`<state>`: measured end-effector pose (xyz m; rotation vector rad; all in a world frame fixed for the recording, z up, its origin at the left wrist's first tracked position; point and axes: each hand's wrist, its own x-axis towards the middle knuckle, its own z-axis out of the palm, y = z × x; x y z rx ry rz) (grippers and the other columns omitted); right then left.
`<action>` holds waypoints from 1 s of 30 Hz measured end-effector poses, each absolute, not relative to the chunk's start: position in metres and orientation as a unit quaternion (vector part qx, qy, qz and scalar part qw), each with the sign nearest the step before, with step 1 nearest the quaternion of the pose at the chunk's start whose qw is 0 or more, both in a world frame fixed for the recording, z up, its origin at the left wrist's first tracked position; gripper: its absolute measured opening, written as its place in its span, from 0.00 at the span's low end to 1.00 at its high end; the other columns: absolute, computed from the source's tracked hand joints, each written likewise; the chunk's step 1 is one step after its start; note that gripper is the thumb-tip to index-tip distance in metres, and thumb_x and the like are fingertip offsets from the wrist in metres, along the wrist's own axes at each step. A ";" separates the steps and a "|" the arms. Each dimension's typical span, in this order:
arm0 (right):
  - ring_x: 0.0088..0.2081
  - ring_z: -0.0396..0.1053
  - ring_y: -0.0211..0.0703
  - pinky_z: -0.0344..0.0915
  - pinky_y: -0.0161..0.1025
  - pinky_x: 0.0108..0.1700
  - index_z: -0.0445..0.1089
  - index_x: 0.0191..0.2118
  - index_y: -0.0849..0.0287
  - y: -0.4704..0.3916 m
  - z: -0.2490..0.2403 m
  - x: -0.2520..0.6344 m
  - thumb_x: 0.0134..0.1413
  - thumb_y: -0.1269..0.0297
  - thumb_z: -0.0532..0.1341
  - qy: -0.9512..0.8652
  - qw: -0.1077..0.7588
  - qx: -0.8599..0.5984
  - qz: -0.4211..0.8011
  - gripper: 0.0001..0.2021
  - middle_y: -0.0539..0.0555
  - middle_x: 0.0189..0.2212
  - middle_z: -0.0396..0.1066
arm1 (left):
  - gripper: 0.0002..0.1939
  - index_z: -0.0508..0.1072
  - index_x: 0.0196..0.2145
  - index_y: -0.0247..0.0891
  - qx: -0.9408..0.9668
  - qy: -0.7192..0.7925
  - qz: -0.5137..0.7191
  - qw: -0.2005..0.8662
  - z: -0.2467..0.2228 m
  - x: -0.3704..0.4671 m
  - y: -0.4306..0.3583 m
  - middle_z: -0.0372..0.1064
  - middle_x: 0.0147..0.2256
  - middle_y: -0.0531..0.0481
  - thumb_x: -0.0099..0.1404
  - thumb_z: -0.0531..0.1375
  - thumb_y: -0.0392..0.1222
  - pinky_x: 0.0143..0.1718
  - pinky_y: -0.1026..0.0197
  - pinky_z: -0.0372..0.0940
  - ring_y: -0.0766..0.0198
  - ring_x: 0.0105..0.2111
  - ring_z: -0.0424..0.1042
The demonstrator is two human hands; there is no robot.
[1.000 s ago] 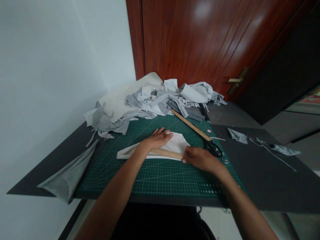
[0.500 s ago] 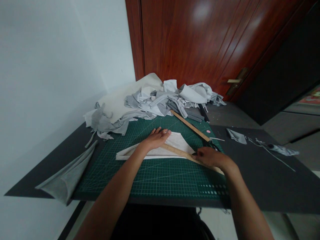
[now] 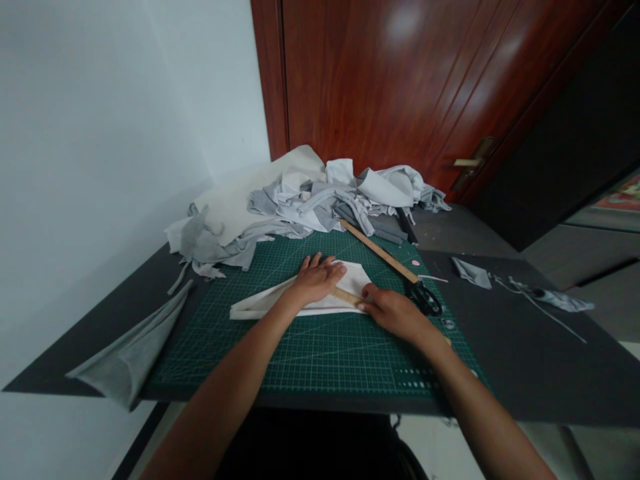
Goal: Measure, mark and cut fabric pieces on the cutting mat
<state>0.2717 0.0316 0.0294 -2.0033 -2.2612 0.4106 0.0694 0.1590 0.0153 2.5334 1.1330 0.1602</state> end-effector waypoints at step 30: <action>0.42 0.77 0.49 0.64 0.38 0.41 0.70 0.47 0.59 0.043 0.020 0.293 0.72 0.56 0.52 -0.664 0.188 -0.701 0.183 0.14 0.58 0.38 0.79 | 0.28 0.68 0.61 0.35 0.921 0.366 0.131 0.000 0.008 0.098 0.122 0.66 0.60 0.37 0.73 0.55 0.57 0.63 0.47 0.57 0.46 0.60 0.62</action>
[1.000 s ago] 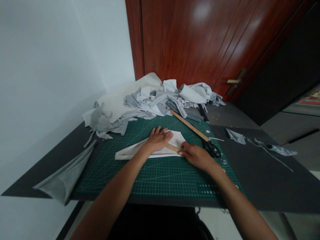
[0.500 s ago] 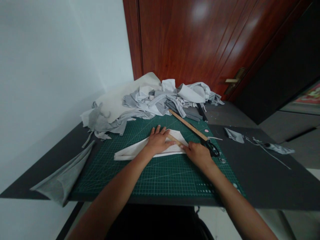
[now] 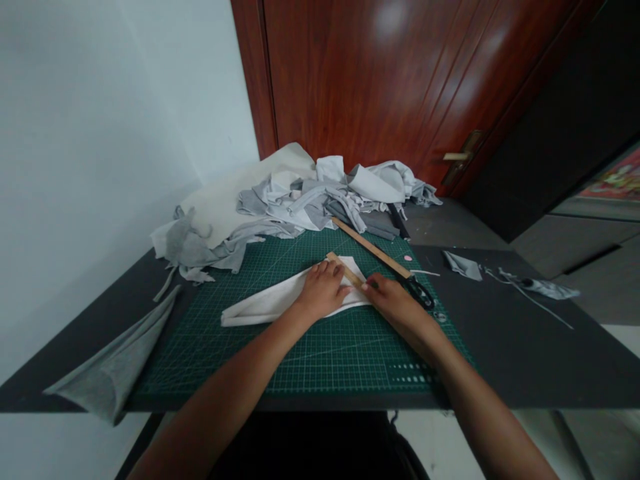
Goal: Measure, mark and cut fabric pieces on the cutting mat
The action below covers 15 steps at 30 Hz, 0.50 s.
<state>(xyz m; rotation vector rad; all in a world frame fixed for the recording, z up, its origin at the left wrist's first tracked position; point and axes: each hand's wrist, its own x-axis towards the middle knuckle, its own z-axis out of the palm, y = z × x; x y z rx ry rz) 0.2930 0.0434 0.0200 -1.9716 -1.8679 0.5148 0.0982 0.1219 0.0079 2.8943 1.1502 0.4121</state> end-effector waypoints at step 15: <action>0.32 0.71 0.47 0.57 0.38 0.31 0.74 0.31 0.58 0.046 0.021 0.338 0.60 0.43 0.60 -0.654 0.041 -0.724 0.214 0.22 0.57 0.30 0.76 | 0.58 0.56 0.71 0.39 0.929 0.360 0.079 0.044 0.003 0.093 0.121 0.51 0.71 0.32 0.56 0.55 0.83 0.69 0.35 0.42 0.30 0.71 0.45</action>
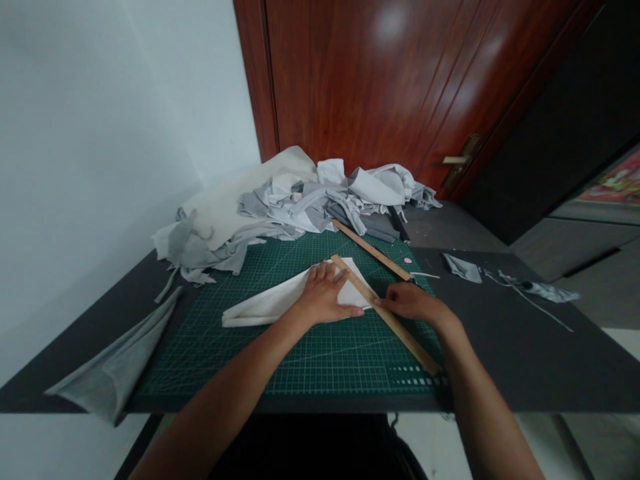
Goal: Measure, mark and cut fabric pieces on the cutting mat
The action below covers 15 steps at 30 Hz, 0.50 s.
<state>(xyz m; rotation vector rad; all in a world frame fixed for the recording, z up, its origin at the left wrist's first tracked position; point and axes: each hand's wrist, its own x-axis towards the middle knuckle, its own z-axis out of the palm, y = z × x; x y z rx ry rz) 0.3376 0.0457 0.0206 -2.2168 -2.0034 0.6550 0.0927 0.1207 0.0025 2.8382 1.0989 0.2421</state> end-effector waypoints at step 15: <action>0.31 0.71 0.44 0.58 0.37 0.33 0.75 0.36 0.59 0.048 0.019 0.309 0.65 0.57 0.57 -0.727 0.191 -0.622 0.220 0.13 0.53 0.28 0.75 | 0.50 0.54 0.72 0.48 0.937 0.326 0.071 0.100 -0.001 0.089 0.124 0.42 0.74 0.38 0.62 0.52 0.79 0.70 0.30 0.34 0.31 0.73 0.35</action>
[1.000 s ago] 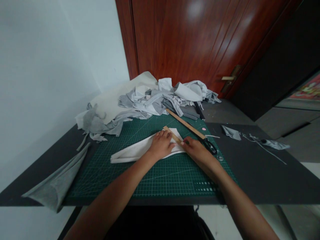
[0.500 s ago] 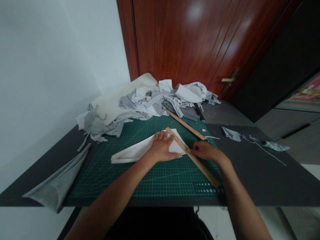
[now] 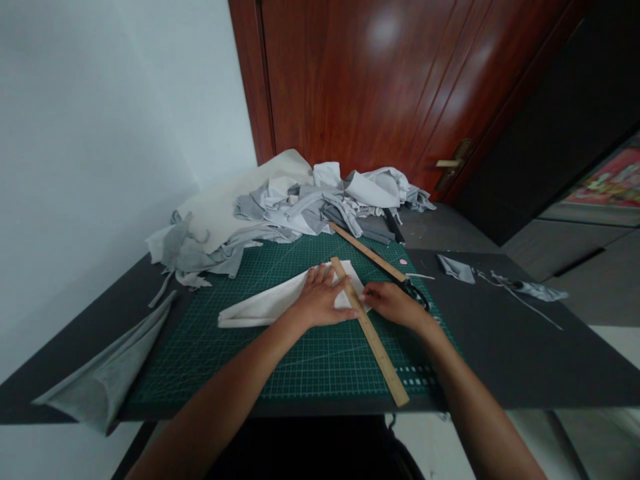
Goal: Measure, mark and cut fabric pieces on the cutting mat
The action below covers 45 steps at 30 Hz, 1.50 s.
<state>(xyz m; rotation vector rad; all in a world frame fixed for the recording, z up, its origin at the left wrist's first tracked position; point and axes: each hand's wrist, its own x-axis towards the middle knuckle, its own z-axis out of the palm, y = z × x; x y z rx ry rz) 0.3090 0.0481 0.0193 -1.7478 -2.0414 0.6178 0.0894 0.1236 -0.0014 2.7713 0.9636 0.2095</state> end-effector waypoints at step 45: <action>0.49 0.75 0.62 0.64 0.42 0.44 0.56 0.71 0.56 0.031 0.045 0.293 0.36 0.46 0.77 -0.735 0.041 -0.632 0.244 0.56 0.63 0.51 0.77 | 0.46 0.60 0.70 0.46 0.959 0.261 0.060 0.089 0.019 0.066 0.119 0.52 0.72 0.44 0.62 0.62 0.71 0.72 0.34 0.39 0.39 0.74 0.38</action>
